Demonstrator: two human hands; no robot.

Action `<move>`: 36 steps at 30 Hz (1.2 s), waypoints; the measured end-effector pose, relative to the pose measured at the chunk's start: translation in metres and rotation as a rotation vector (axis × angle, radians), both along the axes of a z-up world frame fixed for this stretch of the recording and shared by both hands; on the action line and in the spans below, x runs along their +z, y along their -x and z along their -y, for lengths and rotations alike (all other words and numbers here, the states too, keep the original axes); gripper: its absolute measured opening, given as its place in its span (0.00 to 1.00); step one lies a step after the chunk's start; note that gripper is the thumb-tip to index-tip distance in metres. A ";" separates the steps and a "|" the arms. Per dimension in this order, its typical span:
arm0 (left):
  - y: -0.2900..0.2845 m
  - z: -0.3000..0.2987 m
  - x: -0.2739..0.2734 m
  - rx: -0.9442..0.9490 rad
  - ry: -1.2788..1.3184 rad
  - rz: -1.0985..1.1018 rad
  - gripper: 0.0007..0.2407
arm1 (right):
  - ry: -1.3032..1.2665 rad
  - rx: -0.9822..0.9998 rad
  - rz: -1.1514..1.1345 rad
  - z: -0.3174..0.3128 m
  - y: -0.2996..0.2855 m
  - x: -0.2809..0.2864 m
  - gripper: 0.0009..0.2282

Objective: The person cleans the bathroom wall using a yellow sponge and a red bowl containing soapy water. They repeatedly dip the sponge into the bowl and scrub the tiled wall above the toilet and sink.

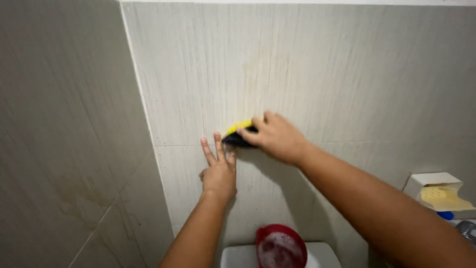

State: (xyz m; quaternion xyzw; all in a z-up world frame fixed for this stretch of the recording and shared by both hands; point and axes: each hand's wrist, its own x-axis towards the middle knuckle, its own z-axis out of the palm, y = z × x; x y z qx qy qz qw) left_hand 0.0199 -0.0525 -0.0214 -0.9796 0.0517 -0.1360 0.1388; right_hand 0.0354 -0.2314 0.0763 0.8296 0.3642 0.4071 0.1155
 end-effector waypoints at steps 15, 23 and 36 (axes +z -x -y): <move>0.016 -0.001 0.017 -0.005 0.025 -0.087 0.45 | -0.165 0.068 0.347 -0.014 -0.021 0.005 0.26; 0.016 -0.010 0.019 -0.004 -0.031 -0.099 0.45 | -0.637 0.124 0.104 -0.007 -0.014 0.066 0.26; 0.017 -0.030 -0.006 -0.005 -0.141 -0.100 0.40 | -0.238 0.070 -0.123 -0.043 -0.007 -0.016 0.29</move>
